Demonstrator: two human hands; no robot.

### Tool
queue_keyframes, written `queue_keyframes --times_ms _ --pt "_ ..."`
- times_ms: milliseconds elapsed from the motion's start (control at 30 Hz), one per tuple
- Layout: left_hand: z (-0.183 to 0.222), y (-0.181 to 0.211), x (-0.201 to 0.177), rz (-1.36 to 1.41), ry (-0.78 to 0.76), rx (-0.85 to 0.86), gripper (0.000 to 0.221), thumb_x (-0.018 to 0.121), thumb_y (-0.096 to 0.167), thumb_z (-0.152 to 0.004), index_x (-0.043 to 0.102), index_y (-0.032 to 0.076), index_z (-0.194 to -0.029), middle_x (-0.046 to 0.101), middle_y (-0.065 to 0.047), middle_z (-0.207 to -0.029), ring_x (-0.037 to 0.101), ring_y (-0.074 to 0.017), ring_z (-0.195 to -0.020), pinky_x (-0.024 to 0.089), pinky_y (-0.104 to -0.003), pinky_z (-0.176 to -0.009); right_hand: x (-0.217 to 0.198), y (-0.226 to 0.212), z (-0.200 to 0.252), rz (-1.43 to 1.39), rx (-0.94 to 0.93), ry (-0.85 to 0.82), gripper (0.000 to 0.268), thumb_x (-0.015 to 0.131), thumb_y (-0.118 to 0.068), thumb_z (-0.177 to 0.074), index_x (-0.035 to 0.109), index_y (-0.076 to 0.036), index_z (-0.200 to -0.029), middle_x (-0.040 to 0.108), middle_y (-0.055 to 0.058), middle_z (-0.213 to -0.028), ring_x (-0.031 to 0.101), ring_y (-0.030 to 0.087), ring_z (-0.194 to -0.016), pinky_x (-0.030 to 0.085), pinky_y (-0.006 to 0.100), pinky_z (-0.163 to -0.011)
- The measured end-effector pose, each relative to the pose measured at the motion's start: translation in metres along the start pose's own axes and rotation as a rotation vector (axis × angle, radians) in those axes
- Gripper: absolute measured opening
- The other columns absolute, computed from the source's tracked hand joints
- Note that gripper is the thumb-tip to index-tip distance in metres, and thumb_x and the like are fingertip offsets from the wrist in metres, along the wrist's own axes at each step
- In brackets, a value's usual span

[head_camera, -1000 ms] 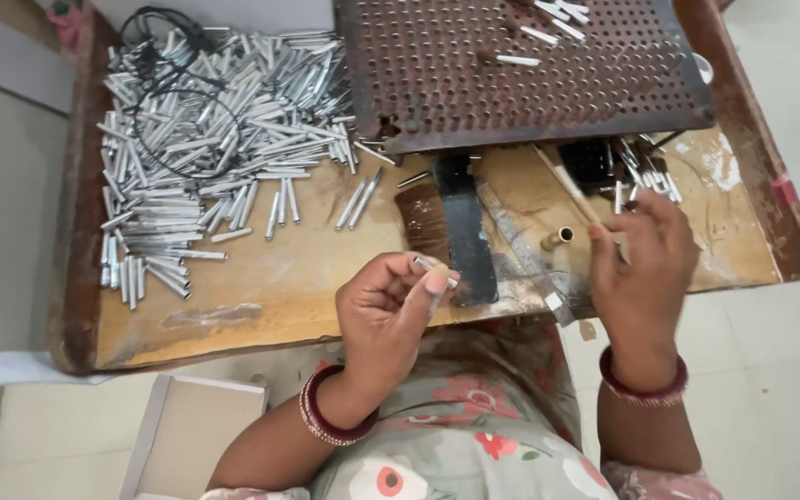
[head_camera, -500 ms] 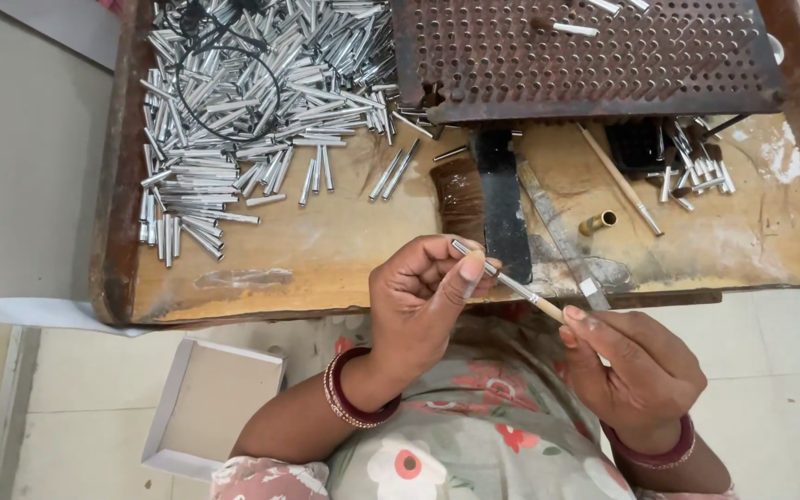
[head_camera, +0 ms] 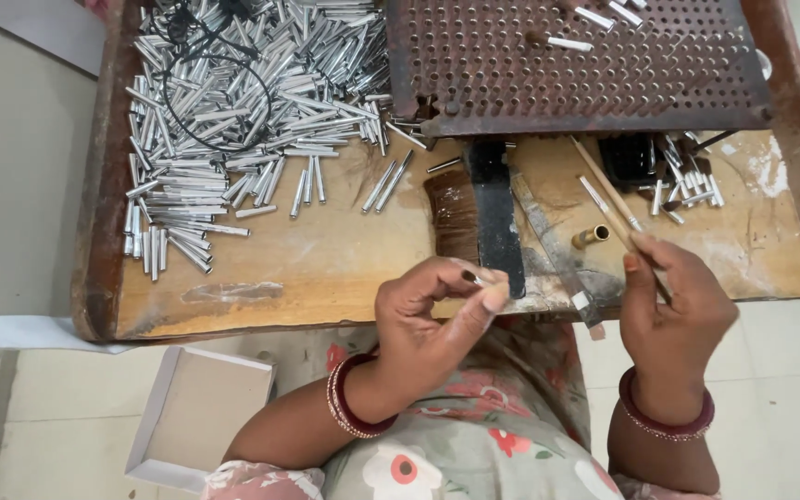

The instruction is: Cleaning and inspecting small metal tubes at a manufacturing workbench.

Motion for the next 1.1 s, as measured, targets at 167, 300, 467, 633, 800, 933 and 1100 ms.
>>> queue_keyframes --times_ms 167,300,467,633,800,933,1100 --pt "0.012 -0.002 0.022 0.012 -0.147 -0.024 0.013 0.078 0.006 -0.099 0.068 -0.001 -0.104 0.075 -0.009 -0.102 0.072 -0.014 -0.101 0.059 -0.027 -0.091 0.007 -0.024 0.024 -0.328 -0.017 -0.118 0.028 0.076 -0.018 -0.094 0.07 0.002 -0.113 0.07 0.021 -0.121 0.07 0.028 -0.115 0.058 0.033 -0.094" --pt "0.01 0.018 0.033 -0.137 -0.255 0.069 0.02 0.081 0.013 -0.094 0.067 0.0 -0.101 0.071 -0.018 -0.125 0.071 -0.0242 -0.12 0.057 -0.033 -0.101 0.014 -0.032 0.046 -0.601 -0.048 -0.193 0.026 0.076 -0.021 -0.096 0.068 0.003 -0.104 0.073 0.02 -0.113 0.076 0.025 -0.1 0.062 0.032 -0.087" --pt "0.019 0.021 0.033 -0.14 -0.264 0.06 0.019 0.072 0.014 -0.101 0.066 -0.002 -0.111 0.071 -0.019 -0.123 0.071 -0.0247 -0.118 0.057 -0.034 -0.104 0.013 -0.034 0.049 -0.602 -0.092 -0.112 0.024 0.076 -0.019 -0.095 0.067 0.003 -0.099 0.073 0.022 -0.107 0.076 0.026 -0.094 0.061 0.032 -0.082" --pt "0.018 0.013 0.029 -0.068 -0.23 0.018 0.015 0.059 0.011 -0.112 0.062 -0.003 -0.112 0.074 -0.018 -0.116 0.074 -0.0255 -0.117 0.059 -0.037 -0.105 0.017 -0.034 0.046 -0.624 -0.091 -0.133 0.024 0.075 -0.019 -0.093 0.068 0.003 -0.098 0.074 0.022 -0.105 0.076 0.025 -0.091 0.061 0.031 -0.079" --pt "0.016 0.011 0.026 -0.063 -0.191 0.015 0.02 0.057 0.016 -0.113 0.06 -0.003 -0.106 0.07 -0.012 -0.102 0.074 -0.0215 -0.107 0.059 -0.037 -0.105 0.022 -0.033 0.05 -0.634 -0.095 -0.173 0.023 0.071 -0.02 -0.097 0.064 0.002 -0.097 0.073 0.025 -0.108 0.078 0.026 -0.096 0.063 0.032 -0.083" --pt "0.015 0.009 0.026 -0.009 -0.182 -0.04 0.022 0.057 0.018 -0.113 0.06 -0.002 -0.105 0.069 -0.011 -0.1 0.071 -0.0188 -0.102 0.059 -0.036 -0.102 0.024 -0.034 0.055 -0.633 -0.116 -0.135 0.024 0.071 -0.021 -0.098 0.063 0.002 -0.095 0.074 0.024 -0.107 0.078 0.026 -0.094 0.064 0.031 -0.081" --pt "0.02 0.001 0.024 0.037 -0.193 -0.142 0.024 0.057 0.021 -0.111 0.06 0.0 -0.1 0.07 -0.007 -0.097 0.069 -0.0153 -0.1 0.057 -0.032 -0.094 0.022 -0.034 0.063 -0.599 -0.111 -0.117 0.026 0.071 -0.02 -0.098 0.061 0.003 -0.094 0.073 0.024 -0.105 0.078 0.027 -0.095 0.064 0.033 -0.083"
Point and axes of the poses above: each hand's wrist, its own z-axis away from the middle knuckle, its own x-axis out of the palm, y = z × x, the point moved 5 cm from there along -z, towards the middle knuckle
